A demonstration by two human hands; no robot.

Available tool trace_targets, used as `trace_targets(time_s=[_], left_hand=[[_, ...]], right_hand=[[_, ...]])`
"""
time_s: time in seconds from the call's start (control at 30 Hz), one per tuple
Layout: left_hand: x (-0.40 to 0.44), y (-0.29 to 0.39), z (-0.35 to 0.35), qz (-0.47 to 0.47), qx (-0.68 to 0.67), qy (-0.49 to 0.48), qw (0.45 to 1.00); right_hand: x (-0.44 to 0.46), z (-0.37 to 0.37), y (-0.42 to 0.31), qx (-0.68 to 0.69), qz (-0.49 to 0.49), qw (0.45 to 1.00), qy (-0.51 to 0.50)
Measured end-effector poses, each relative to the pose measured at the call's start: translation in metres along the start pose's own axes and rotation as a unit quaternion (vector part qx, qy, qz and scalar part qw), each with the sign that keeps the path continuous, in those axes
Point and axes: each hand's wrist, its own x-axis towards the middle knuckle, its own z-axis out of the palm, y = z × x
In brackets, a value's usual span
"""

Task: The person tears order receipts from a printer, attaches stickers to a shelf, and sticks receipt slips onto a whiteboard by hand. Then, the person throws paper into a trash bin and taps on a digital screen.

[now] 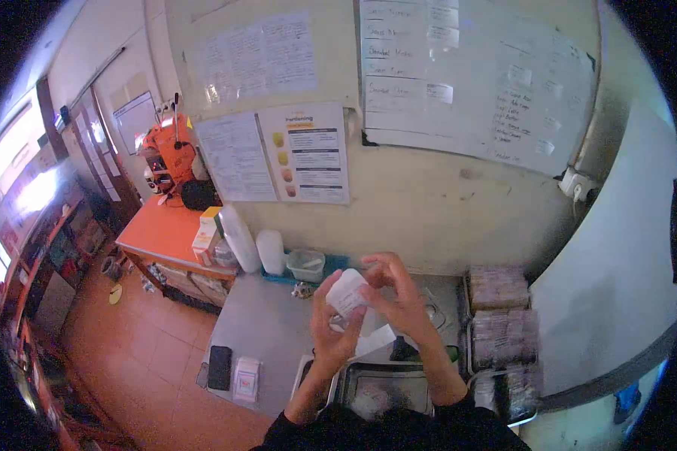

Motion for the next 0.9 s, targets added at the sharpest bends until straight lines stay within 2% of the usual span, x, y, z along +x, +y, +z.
trace_targets(time_s=[0.1,0.17,0.2,0.27,0.47,0.63,0.8,0.9], left_hand=[[-0.009,-0.006,0.005,0.035,0.032,-0.017,0.999],[-0.01,0.002,0.006,-0.022,-0.062,0.007,0.998],[-0.009,0.008,0.004,-0.022,-0.063,0.008,0.998],[-0.004,0.018,-0.004,-0.123,-0.133,0.007,0.983],[0.005,0.024,-0.011,-0.203,-0.13,-0.063,0.968],[0.0,0.015,0.002,-0.198,-0.107,-0.024,0.974],[-0.002,0.006,0.008,-0.233,-0.157,-0.016,0.96],[-0.002,0.008,0.01,-0.236,-0.148,-0.013,0.96]], right_hand=[[-0.014,-0.004,0.001,-0.017,-0.001,1.0,0.026],[-0.019,-0.005,-0.004,-0.028,0.002,0.999,0.043],[-0.021,-0.005,-0.008,-0.039,0.005,0.997,0.059],[-0.022,-0.009,-0.022,-0.079,-0.009,0.996,0.044],[-0.026,-0.018,-0.026,-0.17,-0.047,0.984,-0.011],[-0.031,-0.022,-0.022,-0.223,-0.048,0.974,-0.009],[-0.036,-0.024,-0.014,-0.311,-0.121,0.943,0.003],[-0.034,-0.026,-0.008,-0.268,-0.094,0.959,-0.004]])
